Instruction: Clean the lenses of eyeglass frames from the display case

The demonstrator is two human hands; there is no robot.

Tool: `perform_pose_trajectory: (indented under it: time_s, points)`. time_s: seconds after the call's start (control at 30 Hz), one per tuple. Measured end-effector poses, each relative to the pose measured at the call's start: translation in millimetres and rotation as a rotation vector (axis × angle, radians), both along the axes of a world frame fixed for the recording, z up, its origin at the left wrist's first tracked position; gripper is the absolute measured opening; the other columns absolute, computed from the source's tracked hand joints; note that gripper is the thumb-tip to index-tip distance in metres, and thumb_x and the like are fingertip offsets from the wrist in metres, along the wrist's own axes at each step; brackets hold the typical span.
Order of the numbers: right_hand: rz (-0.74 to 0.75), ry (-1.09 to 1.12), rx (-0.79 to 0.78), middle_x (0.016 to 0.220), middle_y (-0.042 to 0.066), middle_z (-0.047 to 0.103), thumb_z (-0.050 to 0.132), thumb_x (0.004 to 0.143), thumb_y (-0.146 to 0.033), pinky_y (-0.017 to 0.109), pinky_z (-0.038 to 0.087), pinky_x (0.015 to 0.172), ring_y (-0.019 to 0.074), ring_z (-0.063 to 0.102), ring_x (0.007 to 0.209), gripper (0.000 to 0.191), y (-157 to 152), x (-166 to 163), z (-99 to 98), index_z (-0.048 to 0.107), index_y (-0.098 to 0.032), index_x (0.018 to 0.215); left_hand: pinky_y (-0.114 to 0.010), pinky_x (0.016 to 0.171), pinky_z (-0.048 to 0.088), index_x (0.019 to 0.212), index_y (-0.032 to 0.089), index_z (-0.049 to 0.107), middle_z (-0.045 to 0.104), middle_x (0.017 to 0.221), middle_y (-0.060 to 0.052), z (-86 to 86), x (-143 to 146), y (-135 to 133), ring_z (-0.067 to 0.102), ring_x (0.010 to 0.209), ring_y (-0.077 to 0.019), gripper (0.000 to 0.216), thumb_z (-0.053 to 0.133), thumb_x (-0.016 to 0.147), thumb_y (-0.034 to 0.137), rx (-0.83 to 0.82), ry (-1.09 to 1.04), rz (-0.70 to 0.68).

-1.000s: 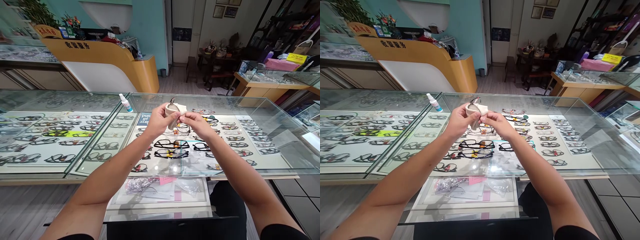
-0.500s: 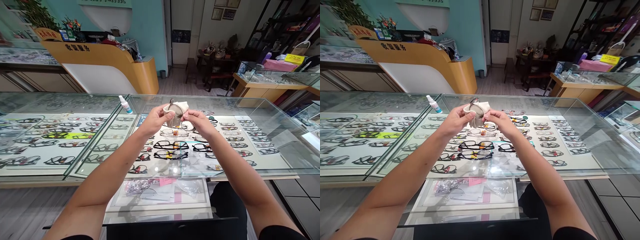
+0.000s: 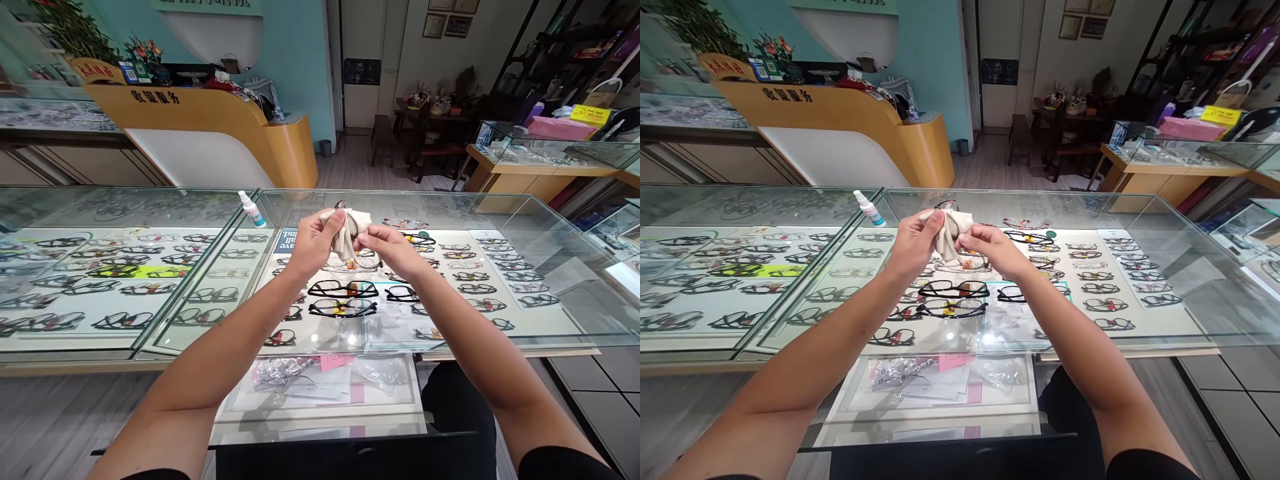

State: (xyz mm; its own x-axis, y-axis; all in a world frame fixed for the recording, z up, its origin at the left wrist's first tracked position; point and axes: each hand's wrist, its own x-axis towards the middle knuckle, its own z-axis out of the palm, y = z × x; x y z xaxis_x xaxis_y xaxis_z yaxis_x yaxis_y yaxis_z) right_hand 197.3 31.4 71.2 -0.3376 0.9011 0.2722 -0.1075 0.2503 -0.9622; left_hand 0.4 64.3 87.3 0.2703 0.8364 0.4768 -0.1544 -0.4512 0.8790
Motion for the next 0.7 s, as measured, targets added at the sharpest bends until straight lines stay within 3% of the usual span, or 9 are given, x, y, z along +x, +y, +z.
perform_pose_trajectory:
  time_s: [0.13, 0.27, 0.37, 0.47, 0.7]
  points:
    - [-0.046, 0.028, 0.002, 0.094, 0.003, 0.073, 0.09, 0.086, -0.071, 0.036, 0.047, 0.098, 0.021, 0.063, 0.095, 0.049, 4, 10, 2.7, 0.084, -0.023, 0.085, -0.027, 0.058, 0.054, 0.082, 0.018, 0.071, 0.069, 0.072, -0.003, -1.6, -10, 16, 0.063, 0.062, -0.0142, 0.061, 0.085, 0.091, 0.077, -0.061, 0.041, -0.215]
    - [-0.06, 0.06, -0.006, 0.092, 0.003, 0.072, 0.092, 0.085, -0.069, 0.036, 0.047, 0.095, 0.0204, 0.062, 0.093, 0.047, 7, 14, 1.8, 0.084, -0.023, 0.083, -0.026, 0.066, 0.057, 0.101, 0.016, 0.077, 0.077, 0.087, -0.005, -1.9, -13, 21, 0.07, 0.073, -0.0162, 0.055, 0.1, 0.08, 0.061, -0.118, 0.041, -0.29]
    - [-0.057, 0.05, 0.003, 0.093, 0.003, 0.072, 0.092, 0.084, -0.07, 0.036, 0.049, 0.095, 0.0201, 0.062, 0.093, 0.048, 7, 11, -1.1, 0.084, -0.023, 0.085, -0.026, 0.068, 0.058, 0.104, 0.016, 0.075, 0.08, 0.089, -0.006, -1.1, -10, 15, 0.073, 0.076, -0.0179, 0.059, 0.106, 0.073, 0.055, -0.104, 0.045, -0.26]
    - [-0.043, 0.034, -0.008, 0.093, 0.003, 0.073, 0.092, 0.082, -0.076, 0.036, 0.05, 0.095, 0.0198, 0.062, 0.092, 0.054, 5, 5, -3.1, 0.083, -0.022, 0.086, -0.027, 0.066, 0.058, 0.1, 0.018, 0.071, 0.079, 0.082, -0.004, 0.0, -4, 7, 0.074, 0.073, -0.0192, 0.062, 0.106, 0.071, 0.059, -0.073, 0.049, -0.213]
    - [-0.014, -0.032, 0.03, 0.1, 0.005, 0.071, 0.088, 0.082, -0.083, 0.037, 0.052, 0.096, 0.0216, 0.064, 0.096, 0.062, -5, -7, 2.8, 0.082, -0.022, 0.083, -0.027, 0.047, 0.044, 0.077, 0.022, 0.061, 0.06, 0.059, 0.002, 1.5, 2, -4, 0.055, 0.05, -0.0128, 0.065, 0.084, 0.088, 0.082, 0.005, 0.022, -0.013]
